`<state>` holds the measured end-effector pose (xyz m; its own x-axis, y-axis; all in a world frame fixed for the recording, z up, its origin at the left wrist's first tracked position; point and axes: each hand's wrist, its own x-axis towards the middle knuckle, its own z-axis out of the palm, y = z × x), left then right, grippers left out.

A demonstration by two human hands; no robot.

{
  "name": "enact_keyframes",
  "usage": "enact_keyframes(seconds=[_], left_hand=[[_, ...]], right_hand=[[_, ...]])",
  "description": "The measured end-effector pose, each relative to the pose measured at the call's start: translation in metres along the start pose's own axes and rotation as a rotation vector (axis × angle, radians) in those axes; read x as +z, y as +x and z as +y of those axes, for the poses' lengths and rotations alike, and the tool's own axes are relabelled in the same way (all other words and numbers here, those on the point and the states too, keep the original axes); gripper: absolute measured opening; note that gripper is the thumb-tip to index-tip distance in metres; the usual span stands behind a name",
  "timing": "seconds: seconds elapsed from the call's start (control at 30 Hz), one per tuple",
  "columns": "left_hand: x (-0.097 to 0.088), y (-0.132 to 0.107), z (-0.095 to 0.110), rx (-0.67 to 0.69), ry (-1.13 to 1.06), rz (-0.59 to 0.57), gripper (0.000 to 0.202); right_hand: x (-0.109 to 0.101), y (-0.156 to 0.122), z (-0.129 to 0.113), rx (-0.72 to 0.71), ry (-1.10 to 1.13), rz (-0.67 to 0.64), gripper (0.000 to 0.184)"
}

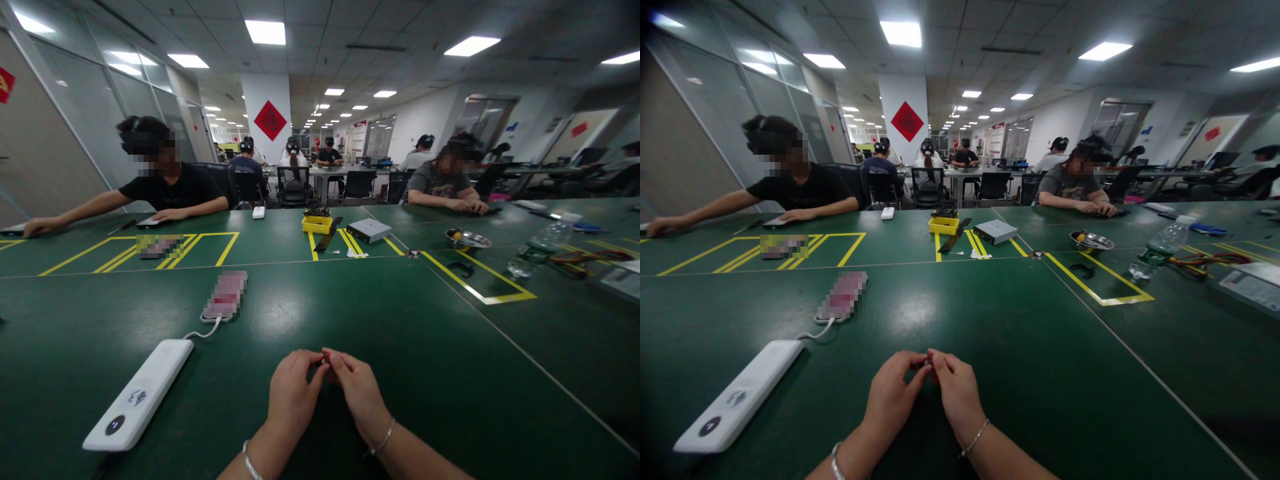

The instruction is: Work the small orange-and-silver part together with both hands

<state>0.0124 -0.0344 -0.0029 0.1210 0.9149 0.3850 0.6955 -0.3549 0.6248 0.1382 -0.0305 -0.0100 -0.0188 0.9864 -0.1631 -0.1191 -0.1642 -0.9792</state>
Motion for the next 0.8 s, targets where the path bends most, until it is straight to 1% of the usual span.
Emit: enact_keyframes(seconds=[0.17, 0.27, 0.33, 0.43, 0.53, 0.6, 0.67, 0.7, 0.73, 0.8], left_hand=[[-0.001, 0.0, -0.002, 0.008, 0.024, 0.048, 0.011], [0.002, -0.001, -0.005, 0.002, 0.001, 0.059, 0.009], [0.004, -0.001, -0.006, 0.003, -0.018, 0.066, 0.008], [0.005, -0.001, -0.006, -0.008, -0.055, 0.075, 0.009], [0.006, 0.0, -0.006, -0.018, -0.085, 0.026, 0.01], [0.005, 0.0, -0.005, -0.01, -0.099, 0.004, 0.019], [0.005, -0.001, -0.005, -0.01, -0.115, 0.015, 0.029], [0.004, -0.001, -0.006, -0.02, -0.122, 0.022, 0.03], [0.004, -0.001, -0.006, -0.036, -0.125, 0.022, 0.029], [0.002, 0.0, -0.007, -0.075, -0.121, 0.005, 0.026]], right_hand=[[0.001, -0.006, -0.003, -0.113, -0.133, -0.043, 0.04], [-0.001, -0.008, -0.007, -0.143, -0.18, -0.068, 0.037], [-0.003, -0.007, -0.007, -0.145, -0.173, -0.076, 0.036], [-0.004, -0.004, -0.006, -0.082, -0.076, -0.092, 0.039], [-0.004, 0.001, -0.008, 0.018, 0.018, -0.088, 0.043], [-0.009, 0.008, -0.013, 0.047, 0.023, -0.054, 0.042], [-0.025, 0.019, -0.023, 0.021, -0.029, 0.006, 0.04], [-0.038, 0.025, -0.029, -0.013, -0.093, 0.057, 0.039], [-0.054, 0.032, -0.035, -0.052, -0.191, 0.125, 0.037], [-0.096, 0.044, -0.047, -0.118, -0.479, 0.308, 0.032]])
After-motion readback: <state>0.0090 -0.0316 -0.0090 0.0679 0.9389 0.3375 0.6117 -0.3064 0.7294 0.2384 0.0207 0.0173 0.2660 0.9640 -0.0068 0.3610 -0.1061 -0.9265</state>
